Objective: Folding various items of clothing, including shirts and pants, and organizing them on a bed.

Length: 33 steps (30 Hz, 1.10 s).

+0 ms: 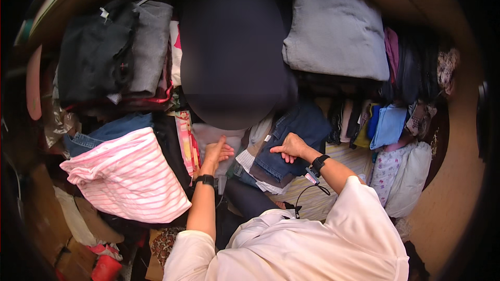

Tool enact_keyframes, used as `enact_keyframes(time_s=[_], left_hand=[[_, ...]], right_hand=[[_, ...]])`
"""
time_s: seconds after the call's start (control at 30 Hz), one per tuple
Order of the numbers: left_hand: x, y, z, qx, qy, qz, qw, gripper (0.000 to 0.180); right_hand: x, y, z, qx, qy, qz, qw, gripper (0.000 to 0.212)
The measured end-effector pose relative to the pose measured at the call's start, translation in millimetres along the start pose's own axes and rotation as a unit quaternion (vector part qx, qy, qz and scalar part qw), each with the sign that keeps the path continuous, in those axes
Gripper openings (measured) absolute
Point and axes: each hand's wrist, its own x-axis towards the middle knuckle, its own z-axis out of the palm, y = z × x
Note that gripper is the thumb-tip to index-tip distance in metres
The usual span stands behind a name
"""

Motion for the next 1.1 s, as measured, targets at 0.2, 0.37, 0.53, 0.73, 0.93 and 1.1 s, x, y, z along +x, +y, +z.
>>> enact_keyframes(time_s=[0.2,0.37,0.53,0.73,0.93,1.1], left_hand=[[31.9,-1.9,-7.3,-0.006,0.077,-0.051,0.996,0.059],[43.2,-7.7,-3.3,0.004,0.095,-0.039,0.995,0.058],[47.5,-13.3,-7.6,0.013,0.09,-0.03,0.995,0.057],[54.5,-8.2,-7.5,-0.016,0.083,-0.053,0.995,0.053],[56.6,-10.9,-14.0,-0.034,0.07,-0.056,0.995,0.055],[60.1,-11.9,-10.3,-0.015,0.036,-0.03,0.999,0.053]], right_hand=[[7.7,8.3,-6.9,-0.004,0.017,-0.017,1.0,0.052],[3.8,6.4,-8.4,-0.004,0.023,0.002,1.0,0.052],[5.8,-2.1,-8.5,-0.022,-0.009,0.022,0.999,0.055],[11.5,5.7,-5.1,-0.018,-0.054,0.059,0.997,0.055],[10.8,-5.1,-6.2,-0.024,-0.071,0.056,0.996,0.05],[15.3,-2.4,-6.8,-0.044,-0.065,0.103,0.992,0.049]])
